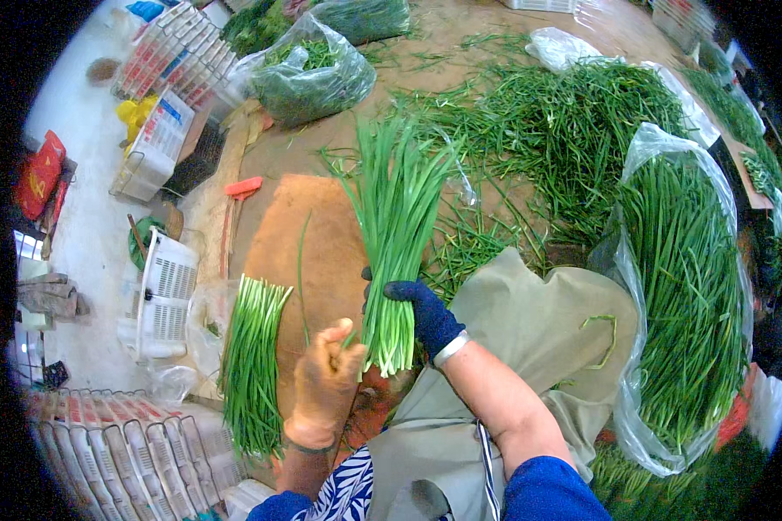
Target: The person removes bunches of green chives from a large plastic bag, separates them by hand, and aligns them into bundles on a wooden board.
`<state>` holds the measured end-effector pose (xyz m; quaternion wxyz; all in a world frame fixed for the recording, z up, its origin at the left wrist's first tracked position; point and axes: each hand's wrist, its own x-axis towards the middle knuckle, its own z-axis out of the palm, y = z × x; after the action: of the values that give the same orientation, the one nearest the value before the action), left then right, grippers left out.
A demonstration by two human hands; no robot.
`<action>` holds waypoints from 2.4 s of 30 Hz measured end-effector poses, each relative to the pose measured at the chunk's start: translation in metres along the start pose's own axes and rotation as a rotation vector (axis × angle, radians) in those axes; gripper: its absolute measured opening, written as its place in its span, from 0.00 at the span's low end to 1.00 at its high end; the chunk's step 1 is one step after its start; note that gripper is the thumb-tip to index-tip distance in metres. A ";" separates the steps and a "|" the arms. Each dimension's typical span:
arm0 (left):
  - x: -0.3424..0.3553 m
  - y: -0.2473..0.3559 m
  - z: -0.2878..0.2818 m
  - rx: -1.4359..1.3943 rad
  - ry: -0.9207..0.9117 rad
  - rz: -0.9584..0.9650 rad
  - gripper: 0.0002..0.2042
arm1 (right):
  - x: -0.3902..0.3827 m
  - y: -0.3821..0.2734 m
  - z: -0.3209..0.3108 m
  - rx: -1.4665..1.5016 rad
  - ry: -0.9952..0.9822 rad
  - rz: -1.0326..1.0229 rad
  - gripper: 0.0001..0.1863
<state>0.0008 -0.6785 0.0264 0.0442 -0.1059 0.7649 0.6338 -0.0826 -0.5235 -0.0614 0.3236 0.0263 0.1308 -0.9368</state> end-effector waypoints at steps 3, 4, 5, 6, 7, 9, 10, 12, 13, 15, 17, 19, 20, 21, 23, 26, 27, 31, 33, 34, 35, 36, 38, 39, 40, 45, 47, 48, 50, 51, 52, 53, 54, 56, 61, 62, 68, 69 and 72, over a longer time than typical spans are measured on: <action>-0.004 0.004 0.023 0.731 0.104 0.439 0.09 | 0.001 0.003 -0.004 -0.031 0.012 0.029 0.31; -0.002 0.000 0.024 0.775 0.138 0.494 0.09 | 0.002 0.003 -0.004 -0.048 0.024 0.031 0.31; -0.001 -0.005 0.022 0.819 0.173 0.550 0.09 | 0.002 0.003 -0.005 -0.043 0.004 0.028 0.31; -0.001 -0.007 0.019 0.863 0.210 0.606 0.09 | 0.002 0.002 -0.005 -0.049 0.035 0.014 0.30; -0.007 -0.004 0.016 0.782 0.099 0.494 0.09 | 0.001 0.001 -0.004 -0.053 0.068 -0.002 0.30; -0.025 0.021 0.004 0.613 -0.117 0.275 0.07 | 0.003 -0.002 -0.008 -0.006 0.082 -0.044 0.29; -0.034 0.047 -0.004 0.594 -0.326 0.198 0.07 | 0.008 0.000 -0.011 0.052 0.056 -0.064 0.28; -0.041 0.086 -0.017 0.524 -0.760 0.031 0.06 | 0.010 -0.001 -0.017 0.129 0.051 -0.101 0.27; -0.044 0.085 -0.024 0.408 -0.741 -0.015 0.06 | 0.010 -0.002 -0.012 0.152 0.051 -0.106 0.26; -0.056 0.081 -0.036 0.175 -0.698 -0.104 0.06 | 0.008 -0.004 0.000 0.188 0.054 -0.108 0.24; -0.057 0.076 -0.038 0.169 -0.678 -0.264 0.06 | 0.008 -0.006 -0.005 0.166 0.038 -0.117 0.24; -0.054 0.065 -0.047 0.137 -0.860 -0.267 0.07 | 0.007 -0.006 -0.006 0.175 0.002 -0.096 0.25; -0.053 0.059 -0.047 0.211 -0.863 -0.250 0.07 | 0.005 -0.006 -0.004 0.149 0.008 -0.101 0.25; -0.050 0.056 -0.042 0.285 -0.866 -0.232 0.08 | 0.003 -0.007 -0.002 0.123 0.015 -0.108 0.25; -0.045 0.045 -0.026 0.222 -0.794 -0.278 0.18 | 0.003 -0.006 0.002 0.093 0.003 -0.102 0.26; -0.041 0.022 0.001 -0.125 -0.708 -0.409 0.25 | -0.001 -0.011 0.008 0.048 0.022 -0.133 0.26; -0.040 0.019 0.013 -0.160 -0.728 -0.396 0.27 | -0.001 -0.013 0.007 0.039 -0.006 -0.144 0.27; -0.036 0.029 0.051 -0.046 -1.009 -0.343 0.30 | 0.003 -0.015 0.007 -0.037 0.000 -0.183 0.28; -0.029 0.052 0.057 -0.042 -1.111 -0.406 0.30 | 0.002 -0.017 0.001 0.021 0.026 -0.198 0.28; -0.030 0.057 0.049 -0.119 -1.066 -0.334 0.29 | 0.005 -0.015 -0.003 0.052 0.032 -0.195 0.28; -0.031 0.064 0.042 -0.190 -1.028 -0.253 0.28 | 0.007 -0.017 -0.009 0.052 0.006 -0.210 0.28; -0.030 0.069 0.036 -0.260 -0.990 -0.173 0.27 | 0.004 -0.016 -0.014 0.145 -0.004 -0.213 0.29; -0.017 0.076 0.027 -0.498 -0.737 0.000 0.24 | 0.001 -0.021 -0.010 0.029 0.067 -0.232 0.29; -0.007 0.082 0.025 -0.612 -0.613 0.085 0.23 | -0.001 -0.023 -0.011 0.035 0.061 -0.234 0.29; 0.005 0.087 0.023 -0.725 -0.489 0.169 0.22 | -0.002 -0.024 -0.013 0.041 0.055 -0.238 0.29; 0.107 0.069 0.014 -0.100 -0.246 -0.051 0.34 | -0.020 -0.033 0.004 0.032 0.049 -0.256 0.29; 0.114 0.049 0.012 0.665 0.084 0.527 0.37 | -0.030 -0.041 0.016 -0.150 0.109 -0.260 0.28; 0.114 0.042 0.008 1.060 0.272 0.791 0.39 | -0.031 -0.044 0.019 -0.242 0.131 -0.254 0.28; 0.073 0.105 0.032 0.996 0.009 0.757 0.48 | -0.043 -0.059 0.004 -0.398 0.207 -0.269 0.26; 0.060 0.118 0.043 1.055 -0.094 0.788 0.48 | -0.049 -0.067 0.001 -0.526 0.191 -0.262 0.27; 0.043 0.132 0.051 1.120 -0.192 0.813 0.49 | -0.051 -0.069 0.002 -0.648 0.156 -0.238 0.29; 0.030 0.131 0.052 1.263 -0.305 0.846 0.50 | -0.054 -0.066 0.021 -0.792 0.154 -0.277 0.29; 0.015 0.117 0.051 1.499 -0.245 1.008 0.42 | -0.056 -0.062 0.038 -0.935 -0.039 -0.215 0.28; 0.012 0.087 0.074 2.024 0.185 1.433 0.31 | -0.062 -0.067 0.023 -1.148 -0.197 -0.104 0.25; 0.006 0.066 0.028 1.568 -0.303 1.389 0.32 | -0.049 -0.043 -0.048 -1.603 -0.680 0.162 0.20; -0.001 0.061 0.017 1.590 -0.352 1.269 0.32 | -0.047 -0.029 -0.017 -1.459 -0.660 0.173 0.19; -0.035 0.060 -0.055 1.388 -0.357 0.831 0.34 | -0.014 0.009 0.089 -1.444 -0.707 0.461 0.20; -0.032 0.049 -0.076 1.498 -0.334 0.692 0.34 | -0.004 0.005 0.088 -1.297 -0.582 0.332 0.20; -0.020 0.071 -0.130 1.507 -0.108 0.249 0.37 | 0.013 -0.020 0.081 -0.954 -0.067 0.105 0.18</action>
<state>0.0140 -0.7915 0.1233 0.0701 0.0712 0.9935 -0.0547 -0.1019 -0.5372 0.0192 0.3504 -0.1490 0.5340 -0.7549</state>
